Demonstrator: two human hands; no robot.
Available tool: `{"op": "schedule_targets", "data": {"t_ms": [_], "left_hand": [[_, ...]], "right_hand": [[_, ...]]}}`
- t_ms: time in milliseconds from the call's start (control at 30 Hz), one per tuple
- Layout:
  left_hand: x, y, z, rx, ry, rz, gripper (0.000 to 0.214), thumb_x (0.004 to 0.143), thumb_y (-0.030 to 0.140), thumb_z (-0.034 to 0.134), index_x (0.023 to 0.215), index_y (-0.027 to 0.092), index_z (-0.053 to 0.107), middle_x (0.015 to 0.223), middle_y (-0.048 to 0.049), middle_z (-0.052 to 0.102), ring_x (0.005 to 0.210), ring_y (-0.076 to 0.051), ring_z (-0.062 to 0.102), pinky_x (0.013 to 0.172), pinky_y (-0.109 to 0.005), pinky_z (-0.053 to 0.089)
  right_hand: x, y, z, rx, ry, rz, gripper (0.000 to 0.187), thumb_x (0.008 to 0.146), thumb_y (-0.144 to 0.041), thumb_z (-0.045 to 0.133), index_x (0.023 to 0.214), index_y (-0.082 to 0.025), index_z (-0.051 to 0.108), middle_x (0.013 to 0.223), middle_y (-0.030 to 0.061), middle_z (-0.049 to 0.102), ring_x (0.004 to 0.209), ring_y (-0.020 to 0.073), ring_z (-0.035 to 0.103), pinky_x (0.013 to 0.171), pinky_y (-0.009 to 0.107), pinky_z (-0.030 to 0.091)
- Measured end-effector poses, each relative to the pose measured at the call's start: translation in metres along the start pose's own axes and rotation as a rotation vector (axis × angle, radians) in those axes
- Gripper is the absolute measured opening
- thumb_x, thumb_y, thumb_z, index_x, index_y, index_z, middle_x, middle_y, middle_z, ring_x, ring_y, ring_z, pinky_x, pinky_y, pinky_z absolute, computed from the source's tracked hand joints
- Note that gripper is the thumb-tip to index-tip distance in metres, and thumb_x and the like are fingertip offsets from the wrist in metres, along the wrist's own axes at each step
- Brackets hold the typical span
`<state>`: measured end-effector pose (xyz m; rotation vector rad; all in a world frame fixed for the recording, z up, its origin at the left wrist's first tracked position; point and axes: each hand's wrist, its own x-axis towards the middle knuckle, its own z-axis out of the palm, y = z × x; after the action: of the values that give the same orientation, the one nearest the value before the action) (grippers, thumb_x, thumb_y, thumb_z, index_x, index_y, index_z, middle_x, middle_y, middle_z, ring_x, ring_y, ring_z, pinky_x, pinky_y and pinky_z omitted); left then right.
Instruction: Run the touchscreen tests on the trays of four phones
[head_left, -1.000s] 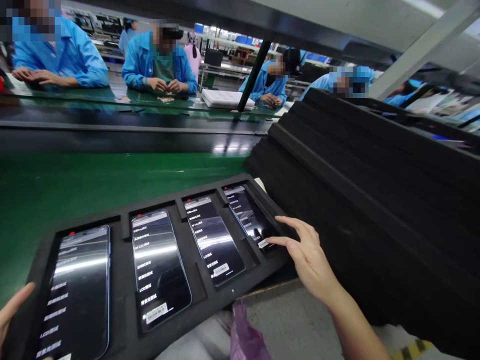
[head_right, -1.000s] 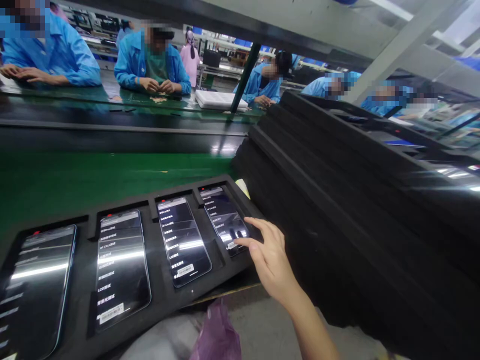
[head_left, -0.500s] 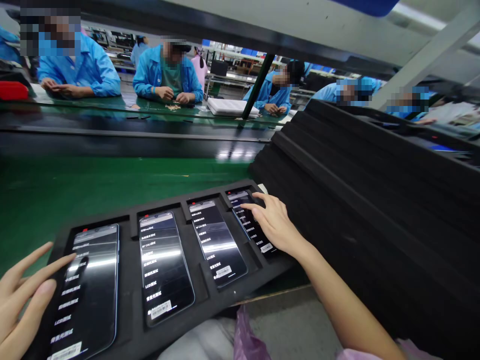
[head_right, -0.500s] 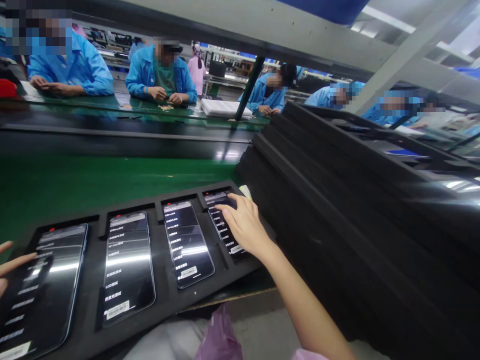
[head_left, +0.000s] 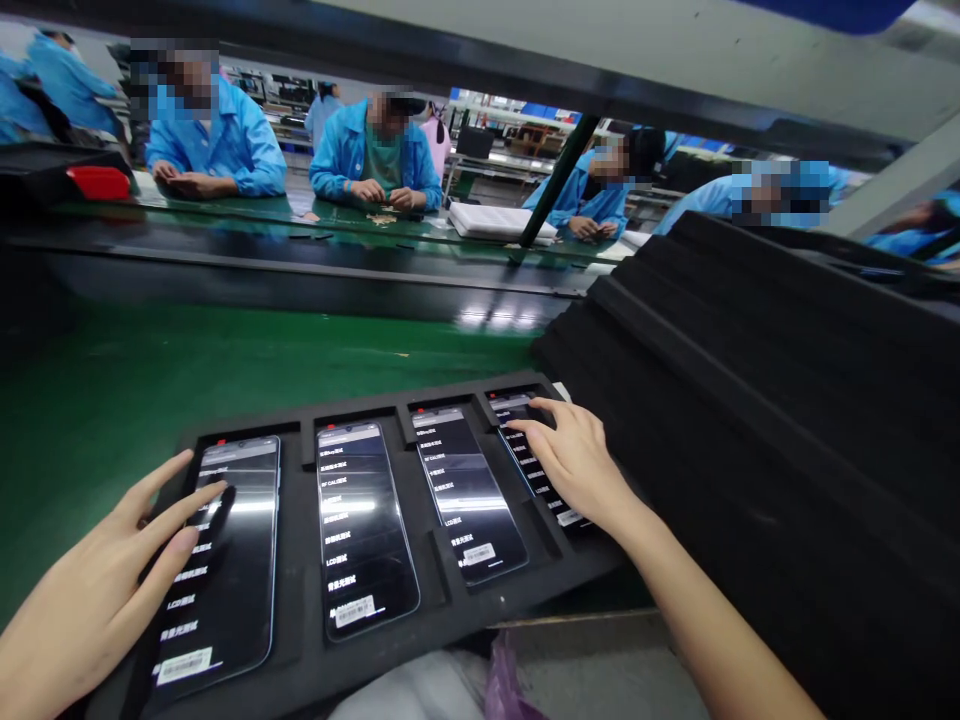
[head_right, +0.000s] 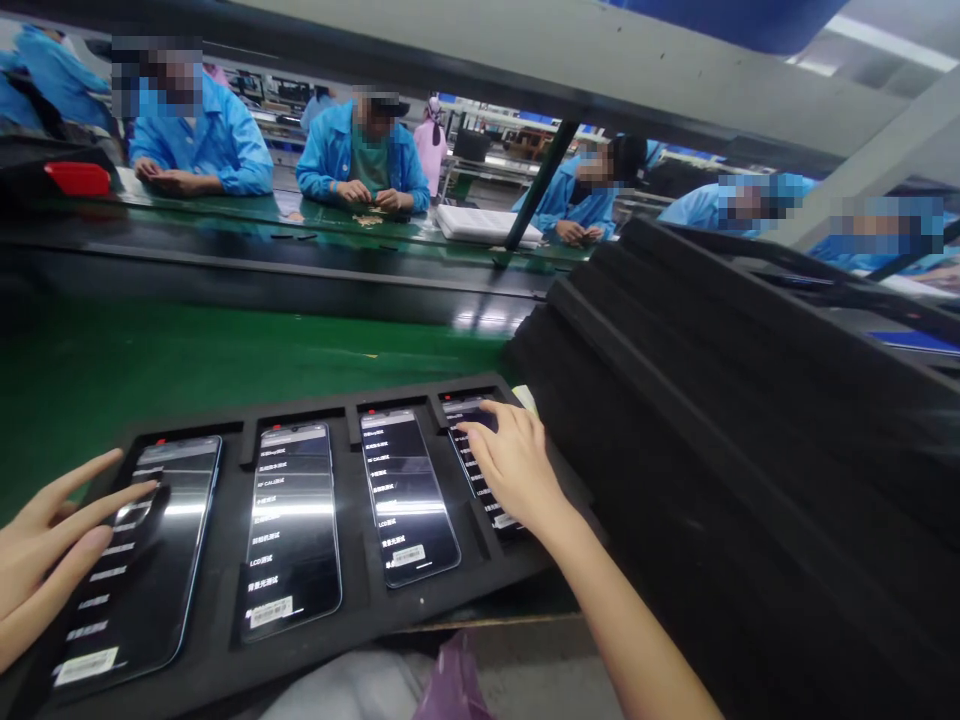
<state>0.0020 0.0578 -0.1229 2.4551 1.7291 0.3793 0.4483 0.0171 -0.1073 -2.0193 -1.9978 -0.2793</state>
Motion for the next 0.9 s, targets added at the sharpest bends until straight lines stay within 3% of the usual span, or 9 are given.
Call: {"op": "schedule_targets", "data": {"t_ms": [167, 267, 400, 567, 767, 900], "left_hand": [[0.007, 0.014, -0.014, -0.021, -0.042, -0.038, 0.051, 0.09, 0.05, 0.019, 0.121, 0.033, 0.056, 0.147, 0.001, 0.033, 0.108, -0.023, 0.06, 0.083, -0.036, 0.053], [0.011, 0.016, -0.02, -0.051, -0.073, -0.05, 0.05, 0.092, 0.047, 0.018, 0.12, 0.032, 0.057, 0.148, 0.0006, 0.032, 0.103, -0.021, 0.062, 0.083, -0.034, 0.052], [0.014, 0.012, -0.02, -0.047, -0.073, 0.041, 0.048, 0.091, 0.047, 0.022, 0.12, 0.032, 0.058, 0.148, -0.0003, 0.033, 0.109, -0.021, 0.059, 0.085, -0.031, 0.051], [0.013, 0.01, -0.019, -0.066, -0.081, 0.054, 0.048, 0.092, 0.044, 0.022, 0.12, 0.03, 0.058, 0.148, -0.0013, 0.033, 0.116, -0.023, 0.055, 0.089, -0.033, 0.05], [0.012, 0.017, -0.025, -0.092, -0.138, 0.08, 0.049, 0.092, 0.039, 0.021, 0.116, 0.025, 0.062, 0.147, -0.0066, 0.034, 0.118, -0.025, 0.053, 0.094, -0.038, 0.046], [0.009, 0.017, -0.02, -0.197, -0.085, 0.008, 0.047, 0.092, 0.04, 0.023, 0.118, 0.026, 0.059, 0.145, -0.0064, 0.035, 0.111, -0.025, 0.057, 0.093, -0.041, 0.047]], "right_hand": [[0.007, -0.039, -0.005, -0.011, -0.031, -0.224, 0.044, 0.095, -0.031, 0.024, 0.11, -0.028, 0.065, 0.121, 0.0093, 0.053, 0.115, 0.0237, 0.046, 0.098, 0.05, 0.036], [0.014, -0.059, -0.005, -0.032, -0.031, -0.335, 0.044, 0.095, -0.03, 0.025, 0.104, -0.026, 0.068, 0.123, 0.0094, 0.054, 0.116, 0.024, 0.046, 0.1, 0.051, 0.034], [0.024, -0.085, -0.003, 0.009, 0.038, -0.444, 0.045, 0.095, -0.028, 0.024, 0.102, -0.023, 0.068, 0.118, 0.0108, 0.057, 0.113, 0.0235, 0.049, 0.1, 0.051, 0.035], [0.037, -0.117, 0.004, 0.066, -0.043, -0.662, 0.04, 0.094, -0.028, 0.029, 0.111, -0.027, 0.064, 0.122, 0.0089, 0.057, 0.117, 0.0233, 0.048, 0.1, 0.05, 0.037], [0.042, -0.113, 0.01, 0.125, 0.071, -0.656, 0.04, 0.094, -0.031, 0.027, 0.114, -0.025, 0.062, 0.123, 0.0102, 0.056, 0.116, 0.0251, 0.047, 0.098, 0.051, 0.036], [0.032, -0.098, 0.004, 0.147, 0.159, -0.643, 0.036, 0.092, -0.029, 0.033, 0.114, -0.023, 0.06, 0.119, 0.0107, 0.056, 0.112, 0.025, 0.048, 0.096, 0.048, 0.037]]}}
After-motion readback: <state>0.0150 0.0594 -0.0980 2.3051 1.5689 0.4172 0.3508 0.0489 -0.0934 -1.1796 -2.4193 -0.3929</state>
